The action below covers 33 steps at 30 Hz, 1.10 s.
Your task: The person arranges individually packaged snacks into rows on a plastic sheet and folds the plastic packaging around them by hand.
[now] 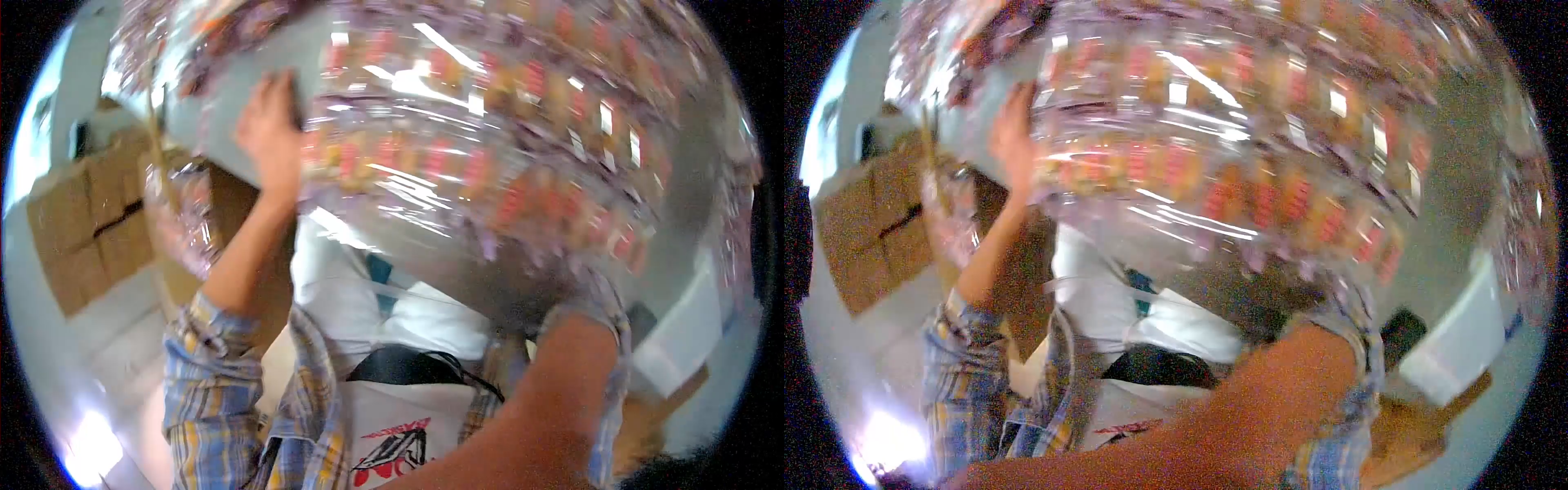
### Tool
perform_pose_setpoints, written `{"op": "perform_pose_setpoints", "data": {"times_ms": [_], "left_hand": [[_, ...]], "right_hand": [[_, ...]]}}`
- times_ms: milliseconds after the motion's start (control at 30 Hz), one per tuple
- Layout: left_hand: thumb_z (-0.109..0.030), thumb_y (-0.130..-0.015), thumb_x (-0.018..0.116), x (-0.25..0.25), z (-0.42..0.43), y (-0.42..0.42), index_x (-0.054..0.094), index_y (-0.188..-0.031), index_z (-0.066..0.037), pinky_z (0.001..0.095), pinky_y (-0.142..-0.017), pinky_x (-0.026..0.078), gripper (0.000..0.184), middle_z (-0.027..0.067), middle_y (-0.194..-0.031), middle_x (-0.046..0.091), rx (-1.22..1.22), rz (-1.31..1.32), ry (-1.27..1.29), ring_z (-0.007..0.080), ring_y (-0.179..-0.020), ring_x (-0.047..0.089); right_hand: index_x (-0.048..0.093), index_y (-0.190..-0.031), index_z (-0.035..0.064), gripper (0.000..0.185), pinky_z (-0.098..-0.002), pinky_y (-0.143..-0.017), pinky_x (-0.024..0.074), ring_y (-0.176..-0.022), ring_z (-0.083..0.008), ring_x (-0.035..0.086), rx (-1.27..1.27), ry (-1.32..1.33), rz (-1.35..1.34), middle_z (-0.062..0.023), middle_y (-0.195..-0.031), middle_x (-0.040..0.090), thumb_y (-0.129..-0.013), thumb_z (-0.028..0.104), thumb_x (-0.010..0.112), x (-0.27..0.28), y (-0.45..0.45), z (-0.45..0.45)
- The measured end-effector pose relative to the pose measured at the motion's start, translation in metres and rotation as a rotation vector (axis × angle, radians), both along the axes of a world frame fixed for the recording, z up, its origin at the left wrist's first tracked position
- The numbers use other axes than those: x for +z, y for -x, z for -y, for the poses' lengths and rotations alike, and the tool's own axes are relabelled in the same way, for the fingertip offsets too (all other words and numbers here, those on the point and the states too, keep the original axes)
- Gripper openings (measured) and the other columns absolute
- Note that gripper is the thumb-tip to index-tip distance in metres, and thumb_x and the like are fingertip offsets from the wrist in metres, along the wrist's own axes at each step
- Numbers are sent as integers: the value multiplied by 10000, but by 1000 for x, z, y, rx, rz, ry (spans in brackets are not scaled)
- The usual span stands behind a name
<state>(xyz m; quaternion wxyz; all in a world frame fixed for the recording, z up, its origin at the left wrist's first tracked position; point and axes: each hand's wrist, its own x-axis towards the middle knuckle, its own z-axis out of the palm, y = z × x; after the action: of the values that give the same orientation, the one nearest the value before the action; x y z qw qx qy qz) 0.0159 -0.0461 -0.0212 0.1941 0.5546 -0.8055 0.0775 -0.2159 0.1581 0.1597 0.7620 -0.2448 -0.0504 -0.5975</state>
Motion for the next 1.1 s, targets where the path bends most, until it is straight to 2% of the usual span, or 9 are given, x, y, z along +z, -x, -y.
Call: {"op": "perform_pose_setpoints", "data": {"times_ms": [400, 800, 867, 1100], "left_hand": [[-454, -845, 693, 10, -13, 35, 623, -1338, -18, 561, -1103, 297, 662, 251, -1428, 548, 14, -114, 21, 401, -1335, 475], [-476, -870, 637, 9, -18, 34, 591, -1389, -21, 640, -1164, 216, 691, 268, -1504, 484, 62, -239, -79, 414, -1423, 405], [-489, -860, 672, 5, -17, 34, 612, -1362, -39, 607, -1123, 276, 677, 256, -1446, 530, 77, -204, 26, 398, -1371, 462], [-491, -853, 655, -4, -16, 37, 611, -1368, -21, 641, -1145, 253, 698, 269, -1468, 524, 92, -261, 17, 408, -1389, 446]], "right_hand": [[477, -1538, 61, 594, -566, -1231, 301, -1491, -386, 409, 192, 25, -71, -221, -1615, 418, -1068, 415, 558, -16, 11, -12], [488, -1531, 78, 591, -586, -1227, 295, -1487, -394, 410, 353, 119, -147, -219, -1609, 423, -1068, 440, 551, -16, -5, -9], [490, -1529, 80, 590, -589, -1226, 294, -1486, -396, 410, 373, 136, -166, -219, -1608, 424, -1068, 444, 550, -15, -8, -8], [496, -1525, 90, 589, -601, -1224, 291, -1484, -400, 410, 432, 176, -182, -219, -1605, 427, -1069, 459, 546, -13, -13, -7]]}}
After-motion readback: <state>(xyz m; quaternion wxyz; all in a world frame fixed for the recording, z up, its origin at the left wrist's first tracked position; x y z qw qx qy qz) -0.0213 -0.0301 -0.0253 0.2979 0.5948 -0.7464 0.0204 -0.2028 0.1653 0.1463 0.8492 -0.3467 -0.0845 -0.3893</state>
